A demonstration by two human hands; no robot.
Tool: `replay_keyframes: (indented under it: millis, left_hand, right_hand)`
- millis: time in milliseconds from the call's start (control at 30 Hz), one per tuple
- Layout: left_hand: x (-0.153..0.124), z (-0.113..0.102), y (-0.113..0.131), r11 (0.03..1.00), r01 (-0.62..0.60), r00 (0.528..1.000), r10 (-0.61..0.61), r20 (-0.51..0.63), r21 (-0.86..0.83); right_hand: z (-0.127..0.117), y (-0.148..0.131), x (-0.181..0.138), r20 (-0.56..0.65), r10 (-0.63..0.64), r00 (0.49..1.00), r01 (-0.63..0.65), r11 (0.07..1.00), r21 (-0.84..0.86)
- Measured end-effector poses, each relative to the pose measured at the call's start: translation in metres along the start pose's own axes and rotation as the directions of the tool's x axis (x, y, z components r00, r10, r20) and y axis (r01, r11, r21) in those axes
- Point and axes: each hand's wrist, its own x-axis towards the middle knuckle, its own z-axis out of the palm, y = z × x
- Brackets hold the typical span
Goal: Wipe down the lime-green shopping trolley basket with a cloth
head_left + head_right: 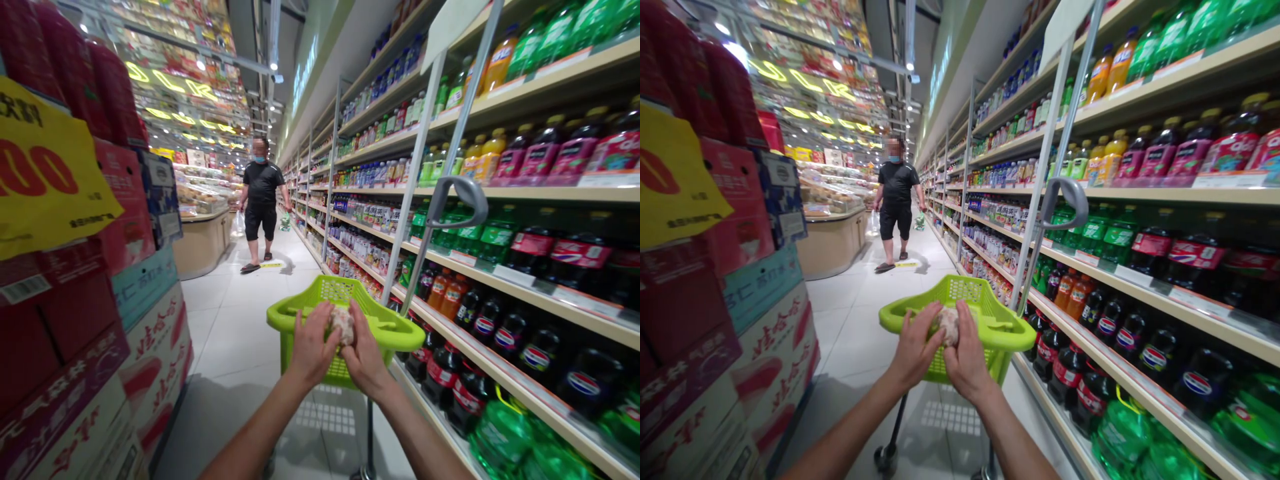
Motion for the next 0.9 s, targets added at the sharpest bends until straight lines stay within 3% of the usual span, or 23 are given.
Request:
replay_keyframes:
  millis: [67, 167, 367, 533, 667, 800, 900]
  left_hand:
    - [0.007, 0.007, 0.018, 0.997, -0.012, 0.997, 0.017, 0.069, -0.082]
    - [0.012, 0.017, 0.031, 0.998, -0.017, 0.997, 0.021, 0.068, -0.059]
    - [-0.004, 0.022, 0.016, 0.988, -0.144, 0.988, 0.147, -0.051, 0.056]
    - [-0.004, 0.029, 0.011, 0.997, -0.006, 0.973, 0.025, -0.229, 0.080]
    - [0.001, 0.041, 0.020, 0.987, -0.140, 0.978, 0.151, -0.143, 0.083]
    - [0.002, 0.024, -0.006, 0.975, -0.178, 0.978, 0.190, -0.087, 0.134]
    - [0.004, 0.002, -0.041, 0.987, 0.018, 0.971, 0.020, -0.237, 0.157]
  right_hand:
    - [0.002, -0.004, 0.003, 0.023, 0.031, 0.999, -0.033, 0.994, 0.100]
    - [-0.005, 0.009, -0.002, 0.004, 0.068, 0.998, -0.068, 0.998, 0.011]
    - [-0.014, 0.032, -0.012, -0.031, 0.067, 0.997, -0.071, 0.988, -0.135]
    - [-0.021, 0.037, -0.009, -0.048, 0.108, 0.993, -0.118, 0.947, -0.299]
    - [-0.025, 0.035, -0.012, -0.047, 0.064, 0.997, -0.074, 0.967, -0.243]
    - [-0.030, 0.038, -0.015, -0.030, 0.058, 0.998, -0.063, 0.974, -0.217]
    - [-0.033, 0.033, -0.011, -0.032, 0.062, 0.998, -0.067, 0.974, -0.217]
